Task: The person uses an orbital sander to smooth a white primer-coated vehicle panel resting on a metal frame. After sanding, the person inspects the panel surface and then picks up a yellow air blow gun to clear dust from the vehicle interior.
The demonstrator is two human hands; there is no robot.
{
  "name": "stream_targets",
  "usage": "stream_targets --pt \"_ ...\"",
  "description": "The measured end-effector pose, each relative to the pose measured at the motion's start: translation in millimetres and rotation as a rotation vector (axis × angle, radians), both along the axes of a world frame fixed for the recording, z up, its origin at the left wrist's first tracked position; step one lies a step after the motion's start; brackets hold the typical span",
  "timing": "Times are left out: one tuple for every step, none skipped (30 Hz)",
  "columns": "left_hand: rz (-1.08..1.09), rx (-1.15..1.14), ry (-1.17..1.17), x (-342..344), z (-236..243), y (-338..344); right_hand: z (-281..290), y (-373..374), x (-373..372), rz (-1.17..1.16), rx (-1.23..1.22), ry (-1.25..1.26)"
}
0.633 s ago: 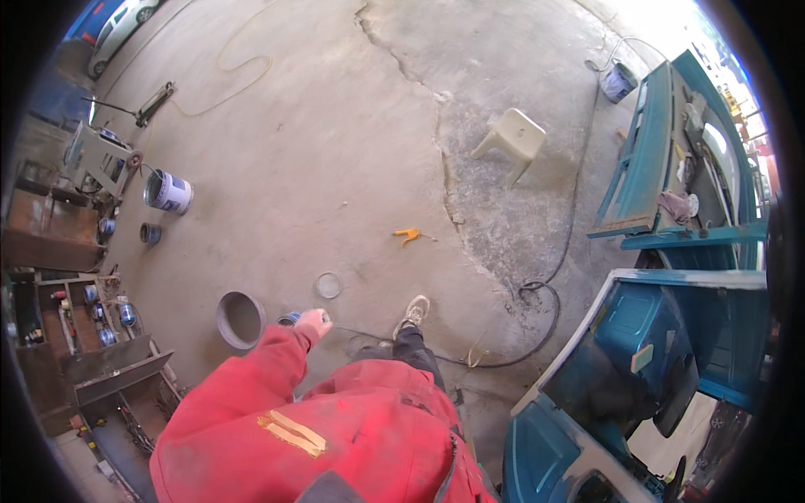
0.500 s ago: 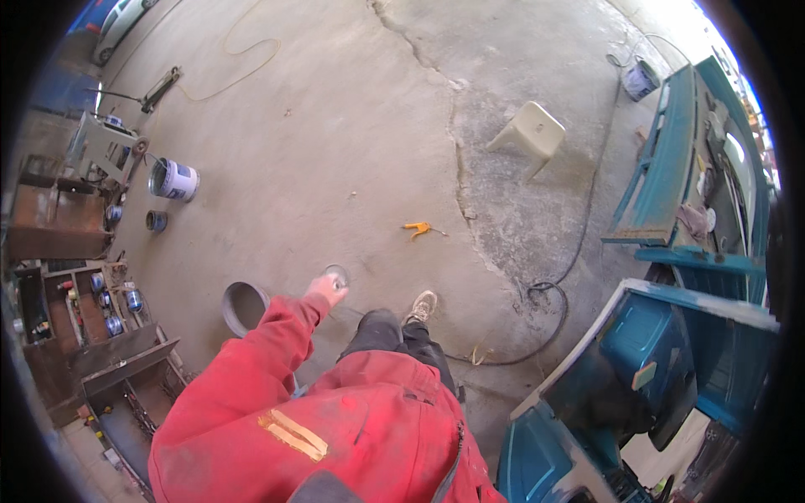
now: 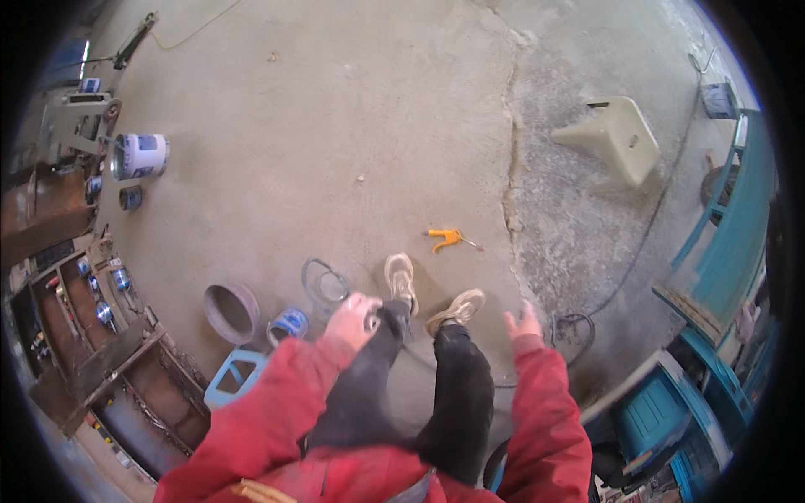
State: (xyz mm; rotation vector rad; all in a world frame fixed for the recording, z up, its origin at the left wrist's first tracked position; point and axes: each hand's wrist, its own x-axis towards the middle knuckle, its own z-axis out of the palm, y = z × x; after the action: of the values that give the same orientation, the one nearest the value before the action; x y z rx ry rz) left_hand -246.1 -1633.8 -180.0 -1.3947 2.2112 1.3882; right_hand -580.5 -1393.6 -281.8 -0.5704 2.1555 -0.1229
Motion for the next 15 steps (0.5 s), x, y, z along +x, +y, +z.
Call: stream_targets --pt "0.029 0.002 0.014 -1.7 -16.8 4.2 -51.1 -22.5 13.3 -0.037 0.036 -0.08" --pt "0.021 -0.027 0.014 -2.5 -33.7 8.1 -99.6 -40.3 29.4 -0.075 0.065 -0.16" --pt "0.0 -0.031 0.007 -3.0 -50.0 12.3 -148.2 -57.6 43.2 -0.099 0.101 -0.182" --pt "0.041 -0.023 0.025 -4.8 -64.7 18.2 -195.2 -73.2 54.9 -0.115 0.125 -0.184" --pt "0.067 0.027 0.015 -6.5 -79.1 22.6 -241.8 -89.9 65.9 -0.125 0.147 -0.151" --pt "0.078 0.055 0.001 -7.8 -91.4 26.7 -283.8 -103.2 76.8 -0.137 0.217 -0.115" --pt "0.095 0.1 -0.003 -9.8 -101.1 29.9 -321.6 -114.8 83.3 -0.209 0.257 -0.084" --pt "0.104 0.121 -0.007 -11.5 -110.8 31.3 -357.4 -128.4 89.5 -0.289 0.321 -0.055" --pt "0.118 0.137 -0.008 -13.5 -120.6 31.1 -385.3 -136.7 95.4 -0.443 0.253 -0.088" --pt "0.063 0.152 -0.014 -14.4 -127.3 29.7 -408.4 -141.7 101.2 -0.594 0.179 -0.12" --pt "0.007 0.164 -0.018 -14.9 -131.7 27.0 -427.7 -146.2 105.6 -0.748 0.094 -0.15" --pt "-0.043 0.176 -0.028 -16.5 -134.4 24.9 -443.8 -149.2 110.8 -0.808 0.141 -0.104" --pt "-0.128 0.035 -0.059 -18.7 -136.0 22.3 -455.8 -148.9 115.5 -0.873 0.186 -0.051" --pt "-0.201 -0.038 -0.07 -20.6 -134.6 19.0 -461.5 -143.7 117.4 -0.918 0.182 0.0" --pt "-0.276 -0.115 -0.082 -22.0 -130.7 14.5 -465.3 -140.3 118.5 -1.017 0.145 -0.08"
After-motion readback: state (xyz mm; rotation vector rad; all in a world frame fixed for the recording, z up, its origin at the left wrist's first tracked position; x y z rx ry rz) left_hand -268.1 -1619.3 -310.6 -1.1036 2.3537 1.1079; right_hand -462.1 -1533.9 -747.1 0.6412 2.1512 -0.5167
